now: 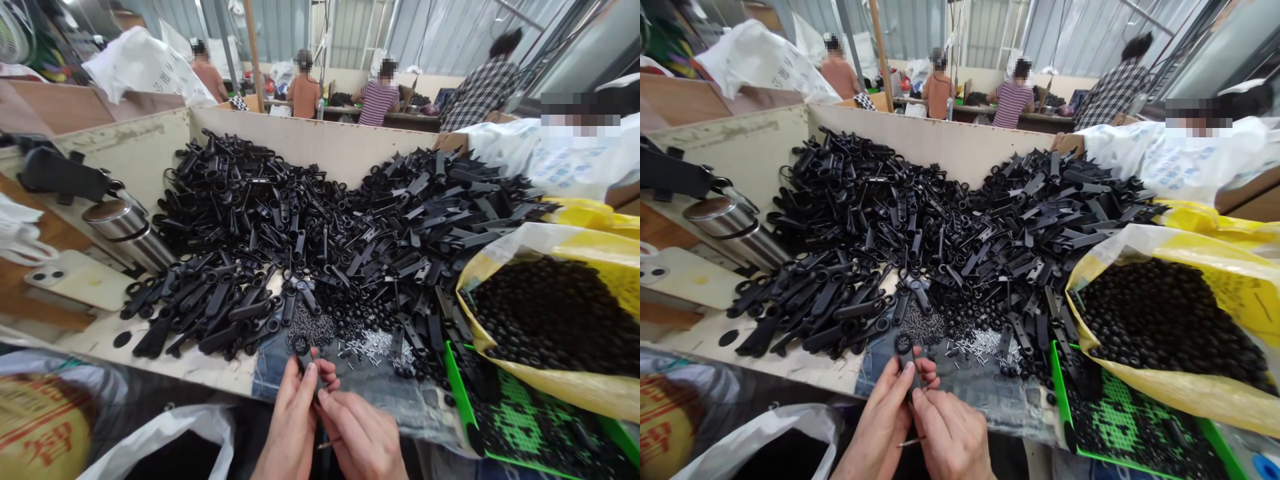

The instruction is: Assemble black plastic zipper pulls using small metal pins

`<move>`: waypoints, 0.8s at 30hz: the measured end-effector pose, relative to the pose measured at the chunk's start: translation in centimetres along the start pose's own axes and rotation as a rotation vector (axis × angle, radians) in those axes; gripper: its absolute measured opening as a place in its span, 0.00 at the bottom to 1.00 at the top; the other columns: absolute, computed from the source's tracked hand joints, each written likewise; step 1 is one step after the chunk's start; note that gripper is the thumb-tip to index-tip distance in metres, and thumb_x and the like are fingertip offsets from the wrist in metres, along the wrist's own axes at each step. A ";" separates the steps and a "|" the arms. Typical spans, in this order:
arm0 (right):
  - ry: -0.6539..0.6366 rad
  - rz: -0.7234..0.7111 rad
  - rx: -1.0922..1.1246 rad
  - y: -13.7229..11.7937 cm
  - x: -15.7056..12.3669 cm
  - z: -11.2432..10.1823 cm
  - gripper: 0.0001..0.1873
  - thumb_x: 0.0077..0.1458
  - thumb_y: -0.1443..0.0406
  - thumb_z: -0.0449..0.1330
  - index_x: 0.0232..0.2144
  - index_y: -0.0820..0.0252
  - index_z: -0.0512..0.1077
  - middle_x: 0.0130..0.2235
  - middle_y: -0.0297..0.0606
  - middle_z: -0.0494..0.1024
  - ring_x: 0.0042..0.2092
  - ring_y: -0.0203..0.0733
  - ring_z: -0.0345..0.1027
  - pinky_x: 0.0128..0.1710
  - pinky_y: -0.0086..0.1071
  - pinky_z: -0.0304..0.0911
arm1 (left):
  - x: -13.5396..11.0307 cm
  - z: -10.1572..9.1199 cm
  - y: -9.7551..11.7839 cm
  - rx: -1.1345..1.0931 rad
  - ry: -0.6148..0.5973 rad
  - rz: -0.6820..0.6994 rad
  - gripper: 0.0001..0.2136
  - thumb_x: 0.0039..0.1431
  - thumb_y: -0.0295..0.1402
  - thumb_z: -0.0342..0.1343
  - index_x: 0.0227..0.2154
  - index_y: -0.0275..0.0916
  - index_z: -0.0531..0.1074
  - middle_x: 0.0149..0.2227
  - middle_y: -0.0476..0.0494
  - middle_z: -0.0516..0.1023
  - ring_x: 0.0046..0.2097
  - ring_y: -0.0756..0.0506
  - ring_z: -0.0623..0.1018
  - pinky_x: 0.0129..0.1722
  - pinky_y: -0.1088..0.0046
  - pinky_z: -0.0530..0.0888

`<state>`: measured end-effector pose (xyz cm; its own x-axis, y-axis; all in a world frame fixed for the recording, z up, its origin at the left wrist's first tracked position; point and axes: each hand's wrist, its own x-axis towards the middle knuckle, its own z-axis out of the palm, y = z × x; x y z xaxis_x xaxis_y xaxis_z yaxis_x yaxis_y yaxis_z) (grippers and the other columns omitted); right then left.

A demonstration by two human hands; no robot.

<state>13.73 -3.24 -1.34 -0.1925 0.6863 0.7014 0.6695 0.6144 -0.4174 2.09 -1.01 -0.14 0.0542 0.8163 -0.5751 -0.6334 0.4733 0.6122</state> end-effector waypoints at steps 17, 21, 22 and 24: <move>-0.138 0.776 0.429 0.9 1.8 -1.5 0.18 0.58 0.54 0.68 0.45 0.58 0.78 0.30 0.32 0.77 0.22 0.33 0.67 0.21 0.24 0.66 | -0.9 -2.7 1.0 0.430 -0.136 0.017 0.21 0.56 0.46 0.67 0.48 0.38 0.78 0.25 0.49 0.76 0.23 0.51 0.70 0.23 0.78 0.67; -0.304 0.739 0.698 0.7 2.2 -1.0 0.21 0.62 0.48 0.62 0.44 0.58 0.78 0.29 0.33 0.78 0.24 0.37 0.72 0.23 0.26 0.70 | -2.8 -4.2 1.1 0.375 -0.138 -0.012 0.21 0.53 0.40 0.70 0.50 0.42 0.78 0.21 0.51 0.74 0.22 0.49 0.70 0.23 0.75 0.65; -0.323 0.663 0.682 0.5 1.9 -0.9 0.20 0.63 0.48 0.60 0.41 0.56 0.79 0.28 0.34 0.79 0.26 0.39 0.75 0.25 0.27 0.72 | -3.4 -4.4 1.2 0.358 -0.160 -0.002 0.20 0.53 0.40 0.70 0.49 0.44 0.78 0.20 0.50 0.74 0.25 0.46 0.72 0.26 0.74 0.68; -0.230 0.471 0.531 0.2 1.2 -0.6 0.18 0.61 0.47 0.63 0.37 0.54 0.80 0.30 0.37 0.81 0.30 0.43 0.78 0.29 0.29 0.76 | -4.8 -4.5 1.6 0.335 -0.218 0.050 0.17 0.55 0.44 0.68 0.47 0.48 0.79 0.23 0.48 0.77 0.33 0.41 0.78 0.34 0.70 0.73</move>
<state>14.08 -2.54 -0.29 -0.1546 0.9518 0.2650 0.2931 0.3003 -0.9077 -2.64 -5.65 1.11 0.2152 0.8753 -0.4331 -0.3550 0.4833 0.8003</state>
